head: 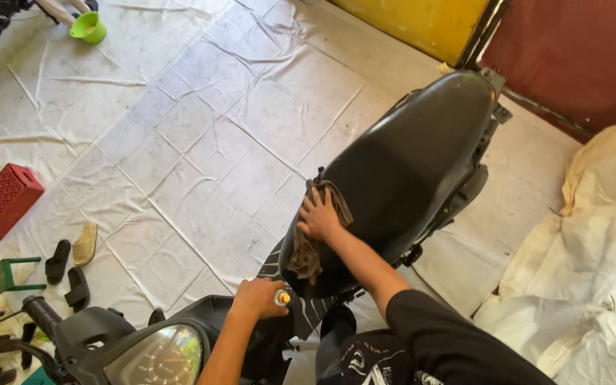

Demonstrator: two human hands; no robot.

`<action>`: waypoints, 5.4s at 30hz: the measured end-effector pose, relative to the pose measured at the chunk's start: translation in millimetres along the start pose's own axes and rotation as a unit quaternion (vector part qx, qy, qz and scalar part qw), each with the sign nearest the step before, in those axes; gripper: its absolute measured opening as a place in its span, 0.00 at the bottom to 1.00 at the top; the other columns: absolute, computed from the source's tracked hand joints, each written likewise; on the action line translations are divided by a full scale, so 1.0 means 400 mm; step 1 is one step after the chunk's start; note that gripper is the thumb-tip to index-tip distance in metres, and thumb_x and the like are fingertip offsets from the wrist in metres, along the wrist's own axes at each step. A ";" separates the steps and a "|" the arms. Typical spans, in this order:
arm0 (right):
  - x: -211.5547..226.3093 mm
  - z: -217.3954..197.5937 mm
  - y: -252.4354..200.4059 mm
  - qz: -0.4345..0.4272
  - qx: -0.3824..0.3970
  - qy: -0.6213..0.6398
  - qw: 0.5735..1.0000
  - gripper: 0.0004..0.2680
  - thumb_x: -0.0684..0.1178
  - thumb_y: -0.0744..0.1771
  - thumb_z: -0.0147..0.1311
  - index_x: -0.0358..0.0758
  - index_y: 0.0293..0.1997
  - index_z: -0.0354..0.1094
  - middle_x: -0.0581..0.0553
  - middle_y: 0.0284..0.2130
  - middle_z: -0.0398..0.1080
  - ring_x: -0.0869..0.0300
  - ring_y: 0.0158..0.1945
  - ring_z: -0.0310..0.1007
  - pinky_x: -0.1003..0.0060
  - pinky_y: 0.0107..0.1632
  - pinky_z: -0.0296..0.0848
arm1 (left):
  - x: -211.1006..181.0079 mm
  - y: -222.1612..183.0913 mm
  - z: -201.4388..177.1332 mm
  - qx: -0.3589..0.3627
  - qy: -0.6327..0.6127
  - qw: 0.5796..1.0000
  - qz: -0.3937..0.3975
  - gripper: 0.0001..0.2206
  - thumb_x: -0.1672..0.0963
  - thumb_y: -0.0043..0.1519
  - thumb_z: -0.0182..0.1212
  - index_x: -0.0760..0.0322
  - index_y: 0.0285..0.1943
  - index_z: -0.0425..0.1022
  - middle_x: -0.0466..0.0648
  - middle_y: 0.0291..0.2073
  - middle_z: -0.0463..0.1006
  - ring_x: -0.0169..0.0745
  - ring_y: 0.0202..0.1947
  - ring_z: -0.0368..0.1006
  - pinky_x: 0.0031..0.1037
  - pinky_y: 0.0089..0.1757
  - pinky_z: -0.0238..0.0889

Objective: The person cleans a black motorcycle seat using a spray bottle and a cloth. They repeatedly spray the seat and wipe it down with the cloth, focusing on the top surface and edges.

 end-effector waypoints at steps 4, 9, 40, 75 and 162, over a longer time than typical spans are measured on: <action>0.146 0.024 -0.049 -0.140 0.038 -0.007 0.989 0.26 0.75 0.68 0.20 0.63 0.71 0.53 0.49 0.73 0.49 0.43 0.77 0.36 0.23 0.71 0.22 | 0.011 0.005 -0.007 -0.004 -0.005 1.000 -0.012 0.22 0.43 0.50 0.72 0.42 0.52 0.77 0.43 0.46 0.78 0.50 0.48 0.74 0.47 0.49 0.63; 0.137 -0.017 -0.015 -0.238 0.068 -0.042 0.968 0.24 0.74 0.68 0.35 0.58 0.66 0.62 0.53 0.65 0.62 0.50 0.71 0.54 0.34 0.71 0.43 | 0.020 0.015 0.010 0.000 0.002 1.000 -0.016 0.27 0.42 0.50 0.70 0.38 0.60 0.74 0.43 0.46 0.78 0.49 0.47 0.74 0.41 0.48 0.61; 0.125 0.007 -0.261 -0.280 -0.034 0.053 0.958 0.20 0.61 0.69 0.42 0.64 0.72 0.52 0.56 0.74 0.45 0.39 0.76 0.31 0.14 0.60 0.46 | -0.015 -0.003 -0.017 -0.016 0.006 1.000 0.025 0.24 0.43 0.50 0.70 0.41 0.55 0.74 0.47 0.40 0.77 0.53 0.44 0.73 0.43 0.45 0.62; -0.371 -0.030 -0.519 0.203 -0.358 -0.005 0.911 0.25 0.67 0.69 0.38 0.56 0.77 0.49 0.53 0.76 0.46 0.40 0.80 0.29 0.22 0.69 0.35 | -0.022 -0.005 -0.023 0.010 0.025 1.000 0.009 0.25 0.42 0.51 0.72 0.41 0.56 0.75 0.45 0.43 0.77 0.49 0.47 0.73 0.41 0.47 0.62; 0.104 -0.090 -0.120 -0.227 -0.071 -0.054 0.970 0.18 0.70 0.69 0.34 0.68 0.63 0.64 0.58 0.65 0.65 0.56 0.72 0.55 0.45 0.73 0.45 | 0.029 0.097 0.061 0.004 0.005 1.000 -0.009 0.29 0.39 0.49 0.64 0.36 0.60 0.75 0.47 0.47 0.82 0.57 0.51 0.78 0.51 0.49 0.65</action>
Point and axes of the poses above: each hand's wrist, its own y-axis towards the middle knuckle, its own z-axis out of the palm, x = y × z, the point moved 10 cm from there along y, towards the middle knuckle
